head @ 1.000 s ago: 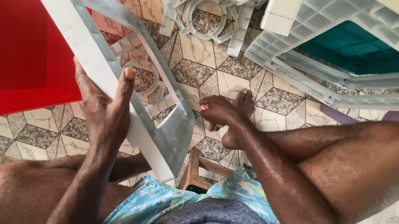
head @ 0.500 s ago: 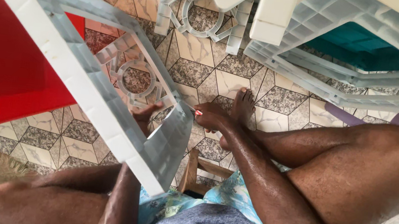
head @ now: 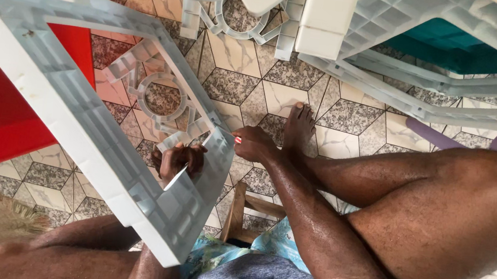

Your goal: The person sits on the floor and assembles white plastic frames using a screwdriver. They align the frame pieces, insert screws, and tighten them to join the components together. The person handles multiple frame sections and a stack of similar frames nearby.

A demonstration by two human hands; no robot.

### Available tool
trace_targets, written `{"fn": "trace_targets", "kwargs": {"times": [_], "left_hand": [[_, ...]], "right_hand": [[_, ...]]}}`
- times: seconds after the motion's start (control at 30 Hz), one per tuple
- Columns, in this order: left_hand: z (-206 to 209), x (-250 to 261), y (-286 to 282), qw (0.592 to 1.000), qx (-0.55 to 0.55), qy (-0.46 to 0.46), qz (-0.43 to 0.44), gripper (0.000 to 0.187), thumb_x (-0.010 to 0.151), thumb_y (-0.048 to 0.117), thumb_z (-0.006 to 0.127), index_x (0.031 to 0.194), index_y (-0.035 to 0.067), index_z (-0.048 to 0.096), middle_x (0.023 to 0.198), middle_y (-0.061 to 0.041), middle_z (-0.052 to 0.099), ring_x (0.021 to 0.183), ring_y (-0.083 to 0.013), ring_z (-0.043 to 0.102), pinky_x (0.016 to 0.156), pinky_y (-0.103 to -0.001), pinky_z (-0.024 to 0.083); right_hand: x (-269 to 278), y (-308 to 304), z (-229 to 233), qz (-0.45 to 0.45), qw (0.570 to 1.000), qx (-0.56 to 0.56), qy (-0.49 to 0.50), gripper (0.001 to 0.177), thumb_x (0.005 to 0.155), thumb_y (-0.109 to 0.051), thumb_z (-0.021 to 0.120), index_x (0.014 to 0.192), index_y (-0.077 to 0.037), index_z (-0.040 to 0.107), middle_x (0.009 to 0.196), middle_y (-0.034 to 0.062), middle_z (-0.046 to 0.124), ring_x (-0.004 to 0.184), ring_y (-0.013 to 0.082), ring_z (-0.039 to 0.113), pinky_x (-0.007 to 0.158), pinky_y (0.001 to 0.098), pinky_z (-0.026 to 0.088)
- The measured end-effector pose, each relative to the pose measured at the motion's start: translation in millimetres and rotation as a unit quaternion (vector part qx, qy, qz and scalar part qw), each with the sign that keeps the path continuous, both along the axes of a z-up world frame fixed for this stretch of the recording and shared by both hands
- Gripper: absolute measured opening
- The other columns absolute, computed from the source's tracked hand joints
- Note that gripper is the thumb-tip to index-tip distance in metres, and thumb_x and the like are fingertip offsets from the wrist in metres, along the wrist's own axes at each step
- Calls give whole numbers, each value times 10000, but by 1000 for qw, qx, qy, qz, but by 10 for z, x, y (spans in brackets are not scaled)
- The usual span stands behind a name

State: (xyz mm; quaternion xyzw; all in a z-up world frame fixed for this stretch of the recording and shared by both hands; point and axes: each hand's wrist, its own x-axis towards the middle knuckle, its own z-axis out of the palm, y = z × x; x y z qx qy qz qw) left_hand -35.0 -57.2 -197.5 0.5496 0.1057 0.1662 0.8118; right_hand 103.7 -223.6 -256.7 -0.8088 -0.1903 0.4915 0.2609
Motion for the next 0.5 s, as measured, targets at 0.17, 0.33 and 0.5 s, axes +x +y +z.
{"fn": "trace_targets", "kwargs": {"times": [0.17, 0.33, 0.5], "left_hand": [[49, 34, 5, 999, -37, -5, 3, 331, 1132, 147, 309, 836, 58, 426, 608, -66, 393, 547, -210, 420, 829, -420, 460], [80, 17, 84, 989, -108, 99, -23, 493, 1118, 226, 264, 665, 101, 415, 572, -60, 382, 554, -224, 393, 851, -397, 424], [86, 32, 143, 981, -128, 134, -54, 569, 1091, 296, 244, 579, 118, 419, 524, -65, 392, 568, -238, 398, 867, -375, 402]], "right_hand": [[-54, -52, -174, -25, 1000, 13, -9, 387, 895, -267, 626, 1265, -210, 723, 1172, 151, 739, 1074, 333, 717, 971, 441, 556], [-134, -93, -368, -48, 997, 58, -36, 380, 879, -268, 671, 1224, -124, 740, 1190, 175, 733, 1109, 330, 707, 997, 420, 544], [-176, -94, -472, -63, 993, 89, -48, 377, 862, -265, 692, 1200, -108, 753, 1162, 189, 741, 1097, 336, 715, 993, 416, 552]]}}
